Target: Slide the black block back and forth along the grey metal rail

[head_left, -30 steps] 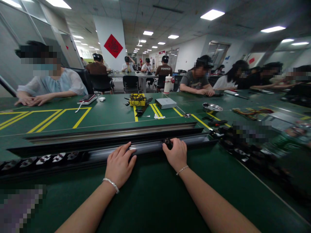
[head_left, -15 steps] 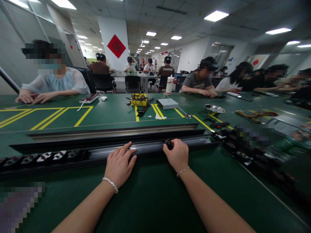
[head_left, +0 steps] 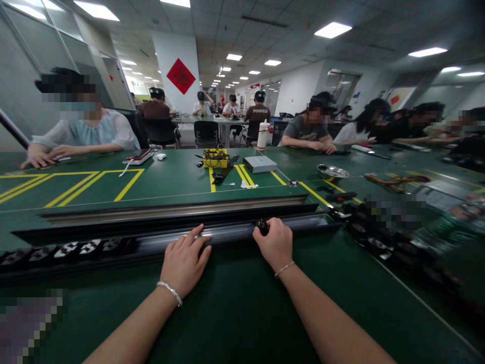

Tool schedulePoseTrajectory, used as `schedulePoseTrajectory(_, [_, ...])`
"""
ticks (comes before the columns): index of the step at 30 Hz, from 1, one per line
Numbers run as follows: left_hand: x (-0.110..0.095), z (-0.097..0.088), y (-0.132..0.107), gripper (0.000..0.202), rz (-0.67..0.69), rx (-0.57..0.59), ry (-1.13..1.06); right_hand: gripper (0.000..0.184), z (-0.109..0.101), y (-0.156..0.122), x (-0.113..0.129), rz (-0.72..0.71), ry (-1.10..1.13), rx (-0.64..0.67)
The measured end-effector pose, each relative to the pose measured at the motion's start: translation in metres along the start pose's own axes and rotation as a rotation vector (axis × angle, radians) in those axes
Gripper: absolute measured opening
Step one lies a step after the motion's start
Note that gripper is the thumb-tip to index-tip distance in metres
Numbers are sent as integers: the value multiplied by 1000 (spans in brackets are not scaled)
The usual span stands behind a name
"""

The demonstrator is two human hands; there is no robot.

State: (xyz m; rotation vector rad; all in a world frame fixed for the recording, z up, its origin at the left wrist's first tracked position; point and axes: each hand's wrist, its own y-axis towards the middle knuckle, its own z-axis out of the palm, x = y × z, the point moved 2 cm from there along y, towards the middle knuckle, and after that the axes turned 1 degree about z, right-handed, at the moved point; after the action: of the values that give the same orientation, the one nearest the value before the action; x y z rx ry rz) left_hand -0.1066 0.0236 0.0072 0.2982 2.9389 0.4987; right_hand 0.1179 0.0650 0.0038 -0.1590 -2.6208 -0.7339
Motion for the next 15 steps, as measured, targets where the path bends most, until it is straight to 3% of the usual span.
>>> schedulePoseTrajectory(15, [0,0,0,31,-6,3,2,15,0,0,-2,-5,26,-12])
